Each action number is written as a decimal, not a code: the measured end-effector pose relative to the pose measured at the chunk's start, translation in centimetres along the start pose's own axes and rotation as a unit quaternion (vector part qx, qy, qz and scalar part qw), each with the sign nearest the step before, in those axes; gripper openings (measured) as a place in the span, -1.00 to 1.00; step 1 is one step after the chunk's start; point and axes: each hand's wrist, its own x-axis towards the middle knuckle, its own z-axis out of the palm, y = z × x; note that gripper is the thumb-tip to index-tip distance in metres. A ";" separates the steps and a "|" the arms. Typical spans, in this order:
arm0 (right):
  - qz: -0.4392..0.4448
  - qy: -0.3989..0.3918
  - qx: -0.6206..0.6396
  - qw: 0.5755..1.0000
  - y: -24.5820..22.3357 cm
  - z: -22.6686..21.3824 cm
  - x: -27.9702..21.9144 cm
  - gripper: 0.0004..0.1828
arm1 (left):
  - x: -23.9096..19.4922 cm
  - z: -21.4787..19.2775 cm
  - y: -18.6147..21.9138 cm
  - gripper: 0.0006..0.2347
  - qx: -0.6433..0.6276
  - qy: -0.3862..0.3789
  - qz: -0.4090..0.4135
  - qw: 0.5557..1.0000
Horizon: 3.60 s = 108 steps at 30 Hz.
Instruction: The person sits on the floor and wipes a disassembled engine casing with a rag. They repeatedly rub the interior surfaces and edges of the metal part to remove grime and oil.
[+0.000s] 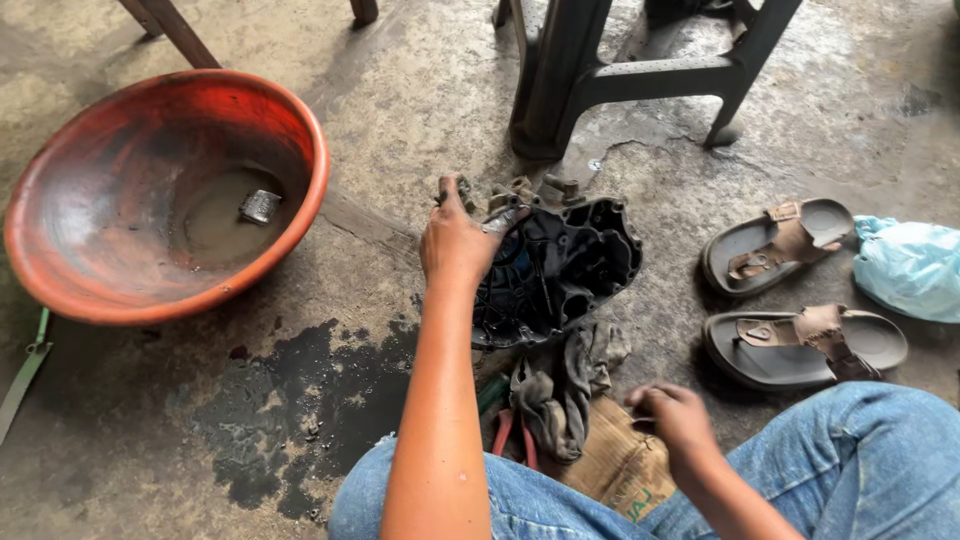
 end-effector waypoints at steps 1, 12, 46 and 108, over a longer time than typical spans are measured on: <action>-0.048 -0.005 -0.031 0.998 -0.9 -0.3 -0.3 -0.77 | -0.1 -0.3 0.0 -0.17 -0.001 -0.019 -0.014 1.000; -0.289 -0.180 -0.547 0.765 -8.7 9.4 -8.3 -0.71 | -0.4 -1.1 0.8 0.03 0.007 0.011 0.009 1.000; -0.169 -0.164 -0.118 0.965 -12.8 3.4 -6.1 -0.68 | -0.6 -0.9 0.8 -0.08 -0.007 0.049 0.051 0.997; -0.497 -0.043 -0.418 0.759 -12.0 18.8 -4.4 -0.48 | -0.4 -0.7 0.6 -0.09 -0.001 0.039 0.033 0.999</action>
